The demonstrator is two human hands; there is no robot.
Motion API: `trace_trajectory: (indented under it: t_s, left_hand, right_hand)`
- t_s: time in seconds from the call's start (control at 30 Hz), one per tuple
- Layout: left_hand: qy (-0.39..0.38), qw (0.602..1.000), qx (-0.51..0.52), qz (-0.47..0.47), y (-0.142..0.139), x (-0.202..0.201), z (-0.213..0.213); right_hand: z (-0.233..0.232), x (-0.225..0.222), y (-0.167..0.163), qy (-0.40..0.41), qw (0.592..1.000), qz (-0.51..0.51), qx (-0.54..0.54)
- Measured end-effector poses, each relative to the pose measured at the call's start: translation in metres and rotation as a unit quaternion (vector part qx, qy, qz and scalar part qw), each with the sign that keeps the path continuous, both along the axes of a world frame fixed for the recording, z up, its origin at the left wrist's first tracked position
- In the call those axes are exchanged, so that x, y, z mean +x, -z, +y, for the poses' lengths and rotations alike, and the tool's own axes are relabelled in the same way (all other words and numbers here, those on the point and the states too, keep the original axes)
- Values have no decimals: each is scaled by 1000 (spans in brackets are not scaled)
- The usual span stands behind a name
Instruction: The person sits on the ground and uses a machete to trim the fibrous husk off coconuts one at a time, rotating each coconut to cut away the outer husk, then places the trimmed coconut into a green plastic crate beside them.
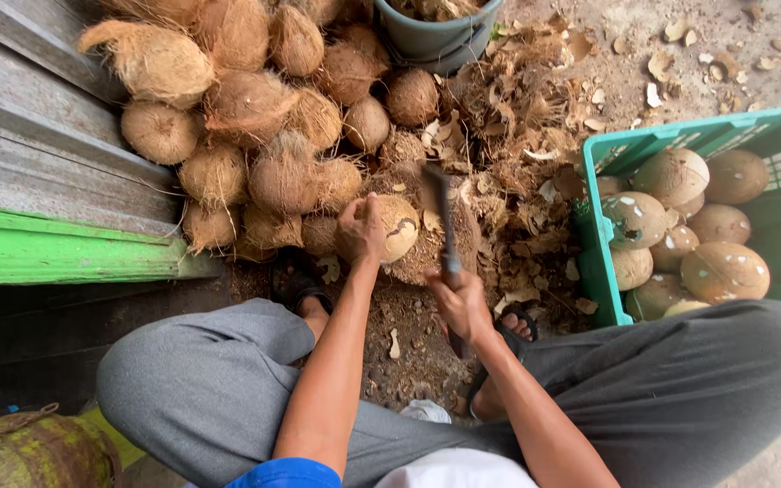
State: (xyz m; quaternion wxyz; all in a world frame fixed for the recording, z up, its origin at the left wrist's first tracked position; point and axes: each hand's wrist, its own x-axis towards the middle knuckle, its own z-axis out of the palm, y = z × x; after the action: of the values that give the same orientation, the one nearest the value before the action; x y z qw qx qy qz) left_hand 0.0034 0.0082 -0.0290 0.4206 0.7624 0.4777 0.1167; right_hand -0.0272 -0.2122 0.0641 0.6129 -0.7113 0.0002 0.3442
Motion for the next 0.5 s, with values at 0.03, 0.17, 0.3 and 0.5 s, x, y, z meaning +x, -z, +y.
trace_trajectory:
  t_s: [0.03,0.17,0.3,0.5]
  left_hand:
    - [7,1000,0,-9,-2,0,0]
    - [-36,997,-65,28,-5,0,-1]
    - [-50,997,-54,-14,7,5,-2]
    - [-3,982,7,-187,17,7,-5]
  right_hand:
    - [0,0,-1,-39,998,5,-43]
    - [-8,0,-6,-32,999,-33,7]
    - [-7,-2,-5,49,983,-130,122]
    - [10,2,-1,-71,992,-5,-105]
